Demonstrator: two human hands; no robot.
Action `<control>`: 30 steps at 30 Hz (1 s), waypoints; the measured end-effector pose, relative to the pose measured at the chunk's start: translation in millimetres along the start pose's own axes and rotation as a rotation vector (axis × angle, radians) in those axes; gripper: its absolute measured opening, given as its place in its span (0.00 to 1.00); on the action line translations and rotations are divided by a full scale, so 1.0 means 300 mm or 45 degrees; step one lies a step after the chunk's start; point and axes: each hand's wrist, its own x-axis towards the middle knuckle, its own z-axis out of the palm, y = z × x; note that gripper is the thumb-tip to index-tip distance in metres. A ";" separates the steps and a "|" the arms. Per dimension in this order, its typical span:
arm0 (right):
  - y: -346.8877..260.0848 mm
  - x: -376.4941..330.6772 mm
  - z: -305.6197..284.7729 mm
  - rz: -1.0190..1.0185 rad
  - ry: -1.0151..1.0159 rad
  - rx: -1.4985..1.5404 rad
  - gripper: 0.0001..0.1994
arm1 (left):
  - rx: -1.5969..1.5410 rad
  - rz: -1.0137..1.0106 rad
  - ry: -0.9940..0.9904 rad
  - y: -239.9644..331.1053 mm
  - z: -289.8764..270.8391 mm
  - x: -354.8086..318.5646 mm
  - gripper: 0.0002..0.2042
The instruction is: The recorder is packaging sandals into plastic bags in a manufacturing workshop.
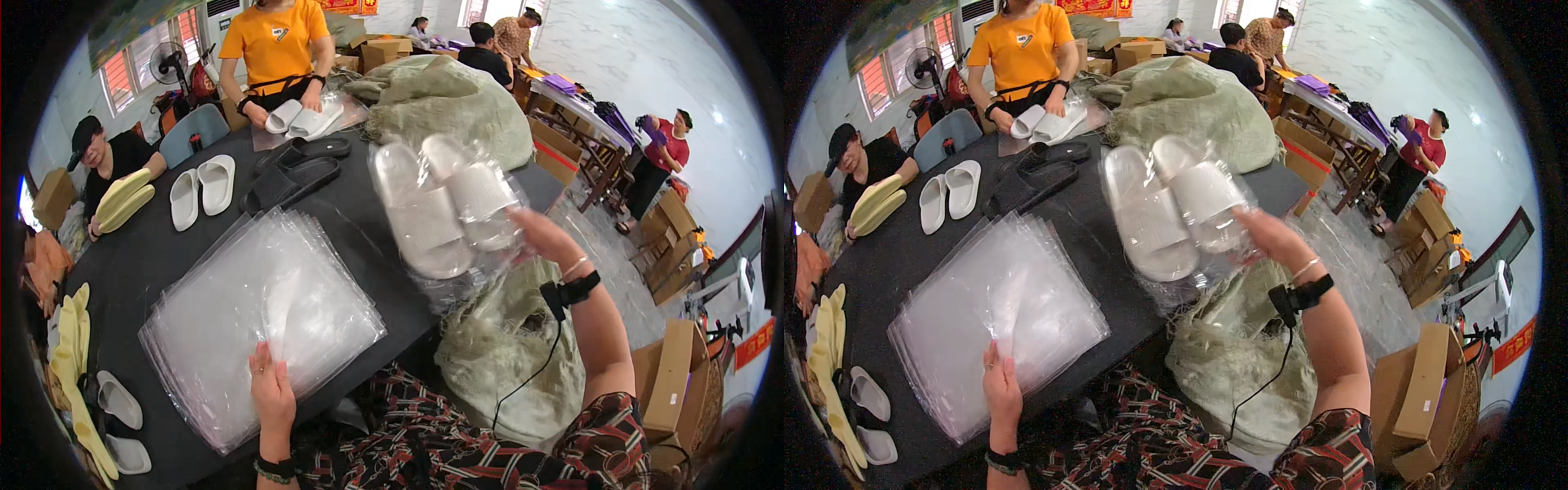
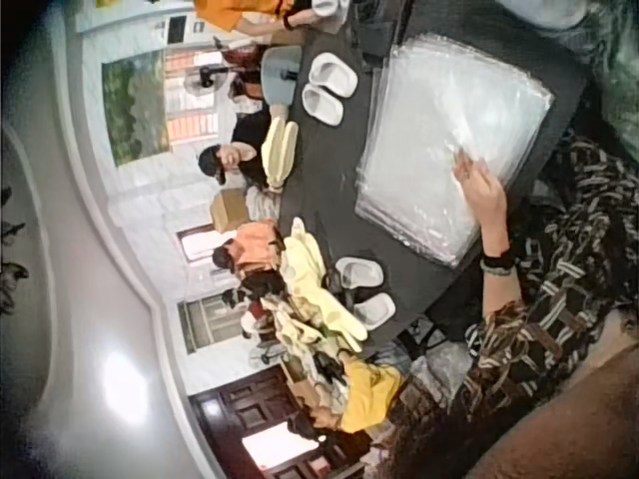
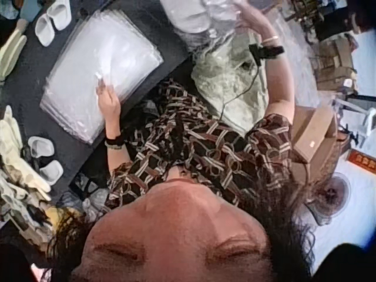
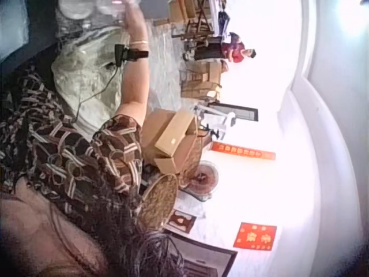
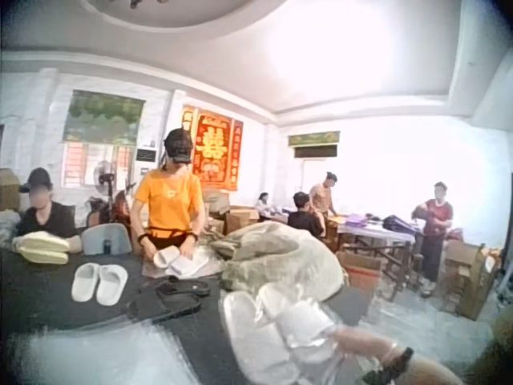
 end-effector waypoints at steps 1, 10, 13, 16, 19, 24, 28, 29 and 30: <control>0.031 0.008 0.034 -0.125 -0.091 -0.392 0.22 | 0.005 0.001 -0.007 -0.003 0.000 -0.001 0.20; 0.253 -0.323 -0.042 0.190 -0.394 -0.261 0.16 | 0.035 0.039 0.000 -0.004 0.005 -0.003 0.21; 0.469 -0.446 0.037 0.305 -0.468 -0.341 0.12 | 0.027 0.044 -0.010 -0.007 -0.001 -0.003 0.21; 0.706 -0.528 0.208 -0.110 -0.583 -0.770 0.14 | 0.066 0.088 -0.028 -0.018 0.008 -0.002 0.22; 0.742 -0.449 0.364 -0.281 -0.175 -0.700 0.37 | 0.099 0.085 -0.033 -0.034 0.010 -0.004 0.22; 0.800 -0.251 0.615 -0.218 0.208 -0.679 0.37 | 0.124 0.076 -0.006 -0.030 0.022 -0.002 0.21; 1.200 -0.386 0.838 -0.099 -0.727 -1.170 0.11 | 0.170 0.082 -0.020 -0.003 0.017 0.010 0.21; 1.247 -0.480 0.902 -0.152 -0.758 -1.118 0.11 | 0.201 0.072 -0.020 0.001 -0.009 -0.002 0.21; 1.407 -0.573 0.909 -0.213 -0.908 -1.301 0.12 | 0.196 0.078 -0.025 0.027 -0.023 -0.004 0.21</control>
